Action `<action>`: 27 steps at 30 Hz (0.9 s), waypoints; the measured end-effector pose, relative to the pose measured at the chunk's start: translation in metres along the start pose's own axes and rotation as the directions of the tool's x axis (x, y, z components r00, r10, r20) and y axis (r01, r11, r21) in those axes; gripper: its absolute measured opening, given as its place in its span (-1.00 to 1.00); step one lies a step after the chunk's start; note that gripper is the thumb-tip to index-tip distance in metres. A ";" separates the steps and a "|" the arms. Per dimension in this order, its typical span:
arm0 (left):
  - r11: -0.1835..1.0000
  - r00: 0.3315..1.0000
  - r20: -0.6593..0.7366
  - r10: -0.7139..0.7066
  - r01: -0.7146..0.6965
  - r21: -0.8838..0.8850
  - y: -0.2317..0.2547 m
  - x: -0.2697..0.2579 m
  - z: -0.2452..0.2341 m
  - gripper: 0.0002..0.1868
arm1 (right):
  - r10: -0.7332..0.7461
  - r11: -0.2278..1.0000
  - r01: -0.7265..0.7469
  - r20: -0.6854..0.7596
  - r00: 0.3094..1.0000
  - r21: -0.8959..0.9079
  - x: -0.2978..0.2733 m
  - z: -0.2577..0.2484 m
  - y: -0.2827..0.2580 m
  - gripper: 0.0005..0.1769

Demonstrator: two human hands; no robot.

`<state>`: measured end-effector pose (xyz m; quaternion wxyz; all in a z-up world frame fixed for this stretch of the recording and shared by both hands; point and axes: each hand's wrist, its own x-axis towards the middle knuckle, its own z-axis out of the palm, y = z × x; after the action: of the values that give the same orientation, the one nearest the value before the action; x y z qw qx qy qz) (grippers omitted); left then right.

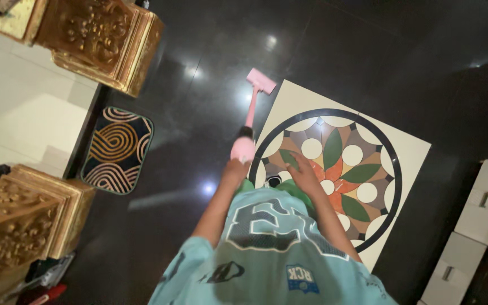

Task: The person cleans a decorative tile inlay and the surrounding dark floor using a pink handheld vacuum, moving the tool across different sections of the surface.

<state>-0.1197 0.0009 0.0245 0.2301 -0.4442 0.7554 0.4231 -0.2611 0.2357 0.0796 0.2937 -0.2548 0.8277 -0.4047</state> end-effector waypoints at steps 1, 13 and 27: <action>1.000 1.000 0.000 -0.019 0.019 0.007 0.008 0.009 0.000 -0.26 | -0.003 1.000 0.003 0.005 1.000 -0.007 -0.003 -0.006 -0.002 -0.38; 0.986 0.985 -0.045 -0.164 0.165 0.010 -0.029 -0.112 0.021 -0.20 | -0.094 0.995 0.096 0.066 0.993 -0.034 -0.024 -0.045 0.053 -0.43; 0.955 0.963 -0.157 -0.220 0.180 -0.235 -0.026 -0.095 0.125 -0.14 | -0.162 0.983 0.179 0.287 0.944 -0.033 -0.031 -0.061 0.085 -0.42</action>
<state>-0.0529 0.1456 0.0151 0.1520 -0.5779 0.6732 0.4356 -0.2974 0.3344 0.0492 0.3652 -0.3894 0.7634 -0.3635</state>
